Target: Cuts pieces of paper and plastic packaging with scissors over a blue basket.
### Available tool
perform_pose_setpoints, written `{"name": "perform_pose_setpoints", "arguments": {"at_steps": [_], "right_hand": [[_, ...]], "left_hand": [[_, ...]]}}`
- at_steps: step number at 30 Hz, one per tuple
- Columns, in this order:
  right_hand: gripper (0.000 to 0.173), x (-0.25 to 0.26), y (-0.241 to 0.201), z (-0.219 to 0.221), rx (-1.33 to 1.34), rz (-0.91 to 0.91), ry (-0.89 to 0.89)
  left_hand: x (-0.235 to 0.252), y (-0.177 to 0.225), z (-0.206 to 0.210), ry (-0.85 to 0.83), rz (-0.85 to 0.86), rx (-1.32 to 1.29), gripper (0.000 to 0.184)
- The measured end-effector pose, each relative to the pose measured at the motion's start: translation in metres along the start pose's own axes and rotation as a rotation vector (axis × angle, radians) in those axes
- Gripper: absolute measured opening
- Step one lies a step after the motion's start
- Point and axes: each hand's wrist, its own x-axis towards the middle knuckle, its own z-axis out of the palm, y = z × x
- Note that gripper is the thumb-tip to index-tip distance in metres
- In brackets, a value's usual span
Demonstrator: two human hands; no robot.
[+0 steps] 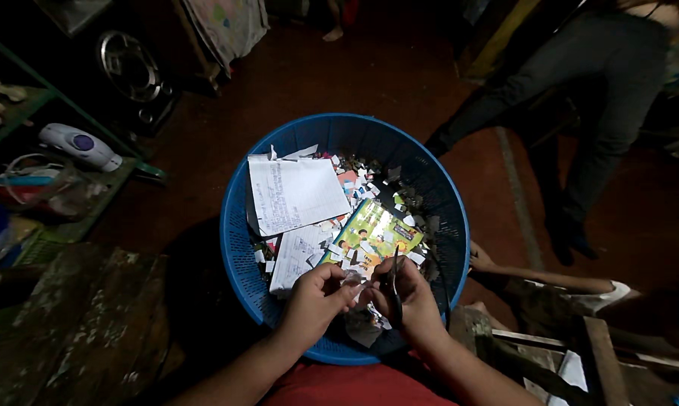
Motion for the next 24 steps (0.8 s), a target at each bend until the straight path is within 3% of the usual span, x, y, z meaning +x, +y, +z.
{"name": "perform_pose_setpoints", "arguments": {"at_steps": [6, 14, 17, 21, 24], "right_hand": [[0.03, 0.0007, -0.0037, 0.0019, 0.086, 0.049, 0.056], [0.033, 0.0023, -0.0024, 0.0016, 0.131, 0.109, 0.067], [0.037, 0.0021, -0.0019, 0.0004, -0.004, 0.133, -0.066], [0.069, 0.0004, 0.001, -0.0024, -0.244, 0.131, -0.329], [0.079, 0.0012, -0.0005, -0.0025, -0.35, 0.159, -0.404]], "left_hand": [[0.0003, 0.0008, 0.002, -0.062, -0.056, -0.044, 0.021], [0.0013, -0.0009, 0.0014, -0.029, -0.037, 0.0, 0.021], [0.0035, -0.0032, 0.0006, 0.091, 0.011, -0.07, 0.019], [0.0042, 0.0015, -0.0002, 0.207, -0.023, -0.284, 0.023], [0.004, 0.0041, -0.0021, 0.243, -0.037, -0.336, 0.025]]}}
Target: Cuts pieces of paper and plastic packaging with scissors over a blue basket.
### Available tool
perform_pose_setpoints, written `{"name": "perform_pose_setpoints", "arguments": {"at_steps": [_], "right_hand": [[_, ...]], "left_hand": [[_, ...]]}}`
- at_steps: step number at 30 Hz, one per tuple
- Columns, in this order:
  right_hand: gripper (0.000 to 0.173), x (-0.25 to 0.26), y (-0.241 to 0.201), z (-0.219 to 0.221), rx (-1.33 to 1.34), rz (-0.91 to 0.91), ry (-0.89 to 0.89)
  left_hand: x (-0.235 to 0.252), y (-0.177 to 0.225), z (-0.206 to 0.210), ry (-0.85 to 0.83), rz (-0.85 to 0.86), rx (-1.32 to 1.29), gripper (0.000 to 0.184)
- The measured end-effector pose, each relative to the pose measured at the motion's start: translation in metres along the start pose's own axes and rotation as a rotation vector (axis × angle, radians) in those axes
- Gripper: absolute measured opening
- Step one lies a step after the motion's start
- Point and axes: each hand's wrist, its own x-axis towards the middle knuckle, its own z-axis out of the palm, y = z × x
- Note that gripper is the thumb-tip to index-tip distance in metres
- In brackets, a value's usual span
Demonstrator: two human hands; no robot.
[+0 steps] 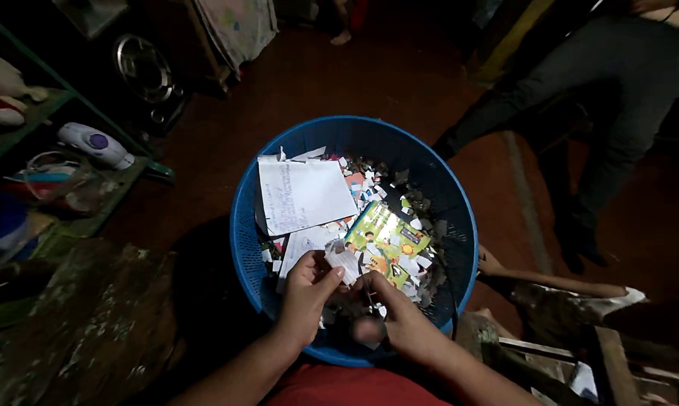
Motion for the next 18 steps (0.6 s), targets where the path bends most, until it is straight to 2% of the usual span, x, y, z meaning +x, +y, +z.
{"name": "perform_pose_setpoints", "arguments": {"at_steps": [6, 11, 18], "right_hand": [[0.079, -0.0003, -0.0011, -0.0023, 0.032, 0.015, -0.095], [0.077, -0.0002, -0.0002, -0.0028, 0.095, 0.016, -0.078], [0.08, -0.0004, 0.0005, -0.0047, 0.076, 0.017, -0.151]], "left_hand": [[0.0008, -0.0011, -0.0006, 0.011, 0.028, -0.005, 0.032], [0.0015, -0.0002, -0.0008, 0.048, 0.064, 0.002, 0.04], [0.0017, -0.0049, -0.0018, 0.004, 0.129, 0.066, 0.041]]}}
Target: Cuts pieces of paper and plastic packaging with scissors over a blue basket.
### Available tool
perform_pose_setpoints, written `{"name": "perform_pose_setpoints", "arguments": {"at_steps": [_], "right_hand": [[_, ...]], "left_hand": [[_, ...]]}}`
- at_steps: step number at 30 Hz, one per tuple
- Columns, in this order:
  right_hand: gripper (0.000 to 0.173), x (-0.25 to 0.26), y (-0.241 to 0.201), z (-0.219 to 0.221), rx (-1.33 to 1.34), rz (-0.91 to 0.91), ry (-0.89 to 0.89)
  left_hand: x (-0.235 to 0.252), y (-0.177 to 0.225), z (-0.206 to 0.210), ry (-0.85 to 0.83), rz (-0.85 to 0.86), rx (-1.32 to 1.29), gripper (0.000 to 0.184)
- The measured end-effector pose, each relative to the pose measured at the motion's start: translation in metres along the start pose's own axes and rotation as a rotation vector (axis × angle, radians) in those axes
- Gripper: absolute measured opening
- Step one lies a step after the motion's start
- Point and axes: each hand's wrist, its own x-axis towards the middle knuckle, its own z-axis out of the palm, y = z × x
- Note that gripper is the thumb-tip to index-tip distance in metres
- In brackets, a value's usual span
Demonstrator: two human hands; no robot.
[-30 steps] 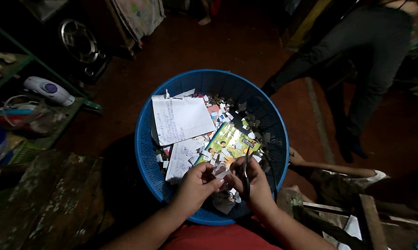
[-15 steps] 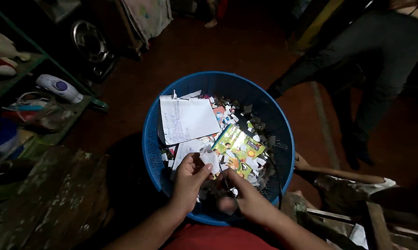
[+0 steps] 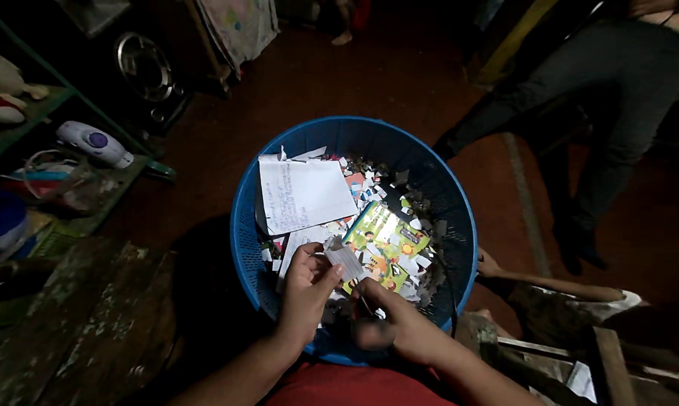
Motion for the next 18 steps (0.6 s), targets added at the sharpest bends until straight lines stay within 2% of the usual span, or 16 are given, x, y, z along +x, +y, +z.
{"name": "perform_pose_setpoints", "arguments": {"at_steps": [11, 18], "right_hand": [[0.073, 0.0, 0.0013, 0.002, 0.03, 0.001, 0.044], [0.056, -0.0021, -0.0005, 0.0015, 0.015, 0.042, 0.134]], "left_hand": [[-0.0019, -0.0056, 0.0003, -0.052, 0.134, 0.145, 0.043], [-0.0011, -0.0061, 0.001, -0.045, 0.171, 0.154, 0.044]]}}
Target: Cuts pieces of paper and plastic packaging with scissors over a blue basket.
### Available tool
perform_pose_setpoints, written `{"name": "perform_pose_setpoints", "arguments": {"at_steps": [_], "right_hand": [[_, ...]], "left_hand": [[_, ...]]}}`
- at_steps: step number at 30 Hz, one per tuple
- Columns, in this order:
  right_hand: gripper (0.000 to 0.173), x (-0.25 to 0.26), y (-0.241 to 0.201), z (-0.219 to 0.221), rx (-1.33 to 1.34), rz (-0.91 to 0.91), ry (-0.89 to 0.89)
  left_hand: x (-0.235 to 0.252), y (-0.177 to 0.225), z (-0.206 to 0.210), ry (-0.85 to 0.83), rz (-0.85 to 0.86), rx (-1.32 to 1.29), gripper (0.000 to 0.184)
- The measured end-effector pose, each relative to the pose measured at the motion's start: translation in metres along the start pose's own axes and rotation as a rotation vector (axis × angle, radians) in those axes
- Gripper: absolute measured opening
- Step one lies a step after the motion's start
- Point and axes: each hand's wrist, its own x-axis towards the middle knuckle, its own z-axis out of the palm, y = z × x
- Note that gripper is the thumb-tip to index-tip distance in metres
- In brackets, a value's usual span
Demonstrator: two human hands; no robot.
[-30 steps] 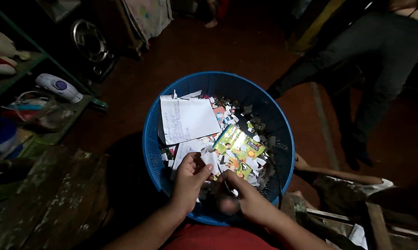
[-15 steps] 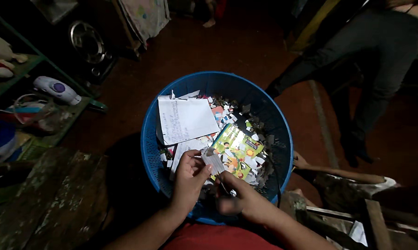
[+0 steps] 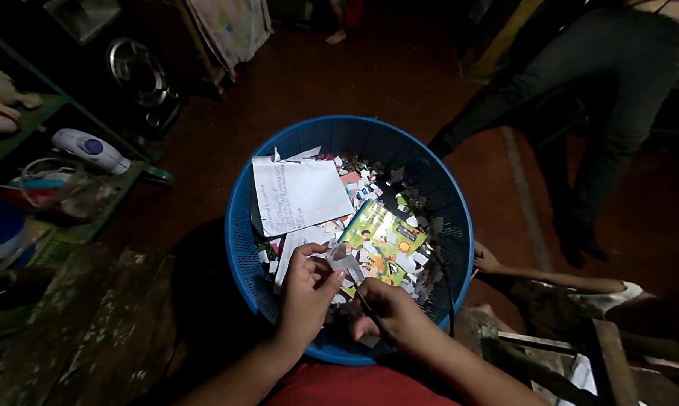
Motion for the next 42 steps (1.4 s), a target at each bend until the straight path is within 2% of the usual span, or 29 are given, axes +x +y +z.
{"name": "perform_pose_setpoints", "arguments": {"at_steps": [2, 6, 11, 14, 18, 22, 24, 28, 30, 33, 35, 37, 40, 42], "right_hand": [[0.058, -0.0001, -0.0002, -0.0001, 0.001, 0.011, -0.008], [0.079, 0.0006, -0.0011, 0.0002, -0.025, 0.04, -0.06], [0.063, -0.0009, -0.0004, 0.0008, 0.027, 0.028, -0.007], [0.06, -0.0017, -0.0013, 0.0003, 0.017, 0.045, 0.001], [0.083, -0.0007, -0.0043, -0.0003, -0.084, 0.071, -0.01], [0.092, -0.0002, -0.0027, 0.0005, -0.038, 0.02, -0.012], [0.092, -0.0008, -0.0018, 0.0004, -0.056, 0.004, -0.011], [0.073, -0.0014, -0.001, 0.0008, -0.103, 0.016, 0.041], [0.072, -0.0012, -0.001, 0.0002, -0.117, 0.014, 0.037], [0.092, -0.0005, -0.0033, -0.0012, -0.108, 0.037, 0.001], [0.099, -0.0003, -0.0036, -0.0014, -0.096, 0.034, -0.008], [0.095, 0.0, -0.0018, -0.0016, -0.097, 0.018, -0.002], [0.074, -0.0001, 0.0022, 0.0, -0.108, -0.02, 0.032], [0.069, -0.0001, 0.004, 0.001, -0.108, -0.043, 0.04]], "left_hand": [[-0.0007, -0.0007, -0.0005, -0.018, -0.005, -0.002, 0.044], [-0.0014, -0.0017, -0.0015, -0.098, -0.043, -0.009, 0.047], [-0.0002, -0.0005, -0.0025, -0.125, -0.052, -0.017, 0.046], [-0.0004, -0.0001, -0.0021, -0.128, -0.059, -0.023, 0.047], [-0.0016, -0.0003, -0.0026, -0.187, -0.076, 0.011, 0.049], [-0.0006, 0.0, -0.0025, -0.216, -0.072, 0.013, 0.049], [-0.0007, 0.0002, -0.0022, -0.213, -0.074, 0.024, 0.048], [-0.0004, 0.0001, -0.0027, -0.197, -0.077, 0.034, 0.047], [-0.0003, -0.0003, -0.0029, -0.206, -0.08, 0.019, 0.046], [-0.0013, 0.0015, -0.0028, -0.252, -0.117, 0.026, 0.048], [-0.0013, 0.0028, -0.003, -0.282, -0.136, 0.035, 0.047], [-0.0005, 0.0033, -0.0036, -0.293, -0.14, 0.037, 0.047], [0.0007, 0.0035, -0.0036, -0.279, -0.154, 0.038, 0.047], [0.0009, 0.004, -0.0038, -0.277, -0.171, 0.022, 0.047]]}}
